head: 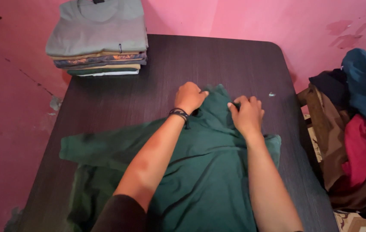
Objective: The person folds a green t-shirt on a dark table. They smooth the fabric, fold the sleeves inward, fold the bottom up, and then fold the shirt in half to create a compact rectangle.
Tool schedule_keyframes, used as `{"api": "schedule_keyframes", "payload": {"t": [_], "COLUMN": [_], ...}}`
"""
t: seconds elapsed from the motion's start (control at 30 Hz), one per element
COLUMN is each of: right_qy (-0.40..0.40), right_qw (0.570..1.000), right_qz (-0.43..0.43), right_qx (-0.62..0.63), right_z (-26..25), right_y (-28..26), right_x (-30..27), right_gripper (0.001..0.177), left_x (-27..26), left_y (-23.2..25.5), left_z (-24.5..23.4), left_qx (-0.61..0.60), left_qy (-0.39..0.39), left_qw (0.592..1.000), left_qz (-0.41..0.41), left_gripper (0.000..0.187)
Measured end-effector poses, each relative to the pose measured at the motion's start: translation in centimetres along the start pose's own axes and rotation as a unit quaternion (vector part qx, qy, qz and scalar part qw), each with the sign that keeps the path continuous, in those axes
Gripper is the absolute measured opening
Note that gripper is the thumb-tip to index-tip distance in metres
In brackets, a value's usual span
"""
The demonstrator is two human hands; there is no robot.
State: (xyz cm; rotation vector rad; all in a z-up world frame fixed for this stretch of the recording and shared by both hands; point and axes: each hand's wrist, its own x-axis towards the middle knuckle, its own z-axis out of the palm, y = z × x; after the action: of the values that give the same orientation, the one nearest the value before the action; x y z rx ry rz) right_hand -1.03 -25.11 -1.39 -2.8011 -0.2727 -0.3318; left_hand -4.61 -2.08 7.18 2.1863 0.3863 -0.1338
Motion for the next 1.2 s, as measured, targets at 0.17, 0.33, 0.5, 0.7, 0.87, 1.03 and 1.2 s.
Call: {"api": "schedule_keyframes", "payload": {"t": [0.17, 0.33, 0.5, 0.7, 0.87, 1.03, 1.2], "right_qy": [0.1, 0.198, 0.15, 0.152, -0.056, -0.252, -0.382], "right_qw": [0.979, 0.935, 0.97, 0.974, 0.956, 0.951, 0.92], "right_qz": [0.028, -0.034, -0.031, -0.116, -0.209, -0.178, -0.078], "right_qx": [0.173, 0.293, 0.19, 0.123, 0.198, 0.039, 0.029], "right_z": [-1.2, -3.4, -1.6, -3.3, -7.8, -6.8, -8.6], "right_y": [0.2, -1.7, 0.0, 0.2, -5.6, -7.8, -6.7], "right_x": [0.8, 0.2, 0.2, 1.3, -1.0, -3.5, -5.4], "right_gripper": [0.017, 0.012, 0.034, 0.02, 0.022, 0.057, 0.139], "left_x": [7.8, 7.0, 3.0, -5.6, -13.3, -17.9, -20.9], "left_y": [-4.2, -4.1, -2.0, -3.0, -8.4, -11.8, -11.2], "left_z": [5.1, 6.0, 4.4, 0.6, -2.8, -4.0, -5.5], "left_qx": [-0.094, -0.307, -0.114, 0.189, 0.284, 0.321, 0.343], "left_qy": [0.067, 0.073, 0.195, 0.223, 0.15, 0.066, -0.028], "left_qw": [0.993, 0.946, 0.954, 0.907, 0.901, 0.916, 0.923], "left_qz": [0.022, 0.067, 0.195, 0.303, 0.293, 0.232, 0.172], "left_gripper": [0.032, 0.026, 0.049, 0.045, 0.052, 0.067, 0.094]}}
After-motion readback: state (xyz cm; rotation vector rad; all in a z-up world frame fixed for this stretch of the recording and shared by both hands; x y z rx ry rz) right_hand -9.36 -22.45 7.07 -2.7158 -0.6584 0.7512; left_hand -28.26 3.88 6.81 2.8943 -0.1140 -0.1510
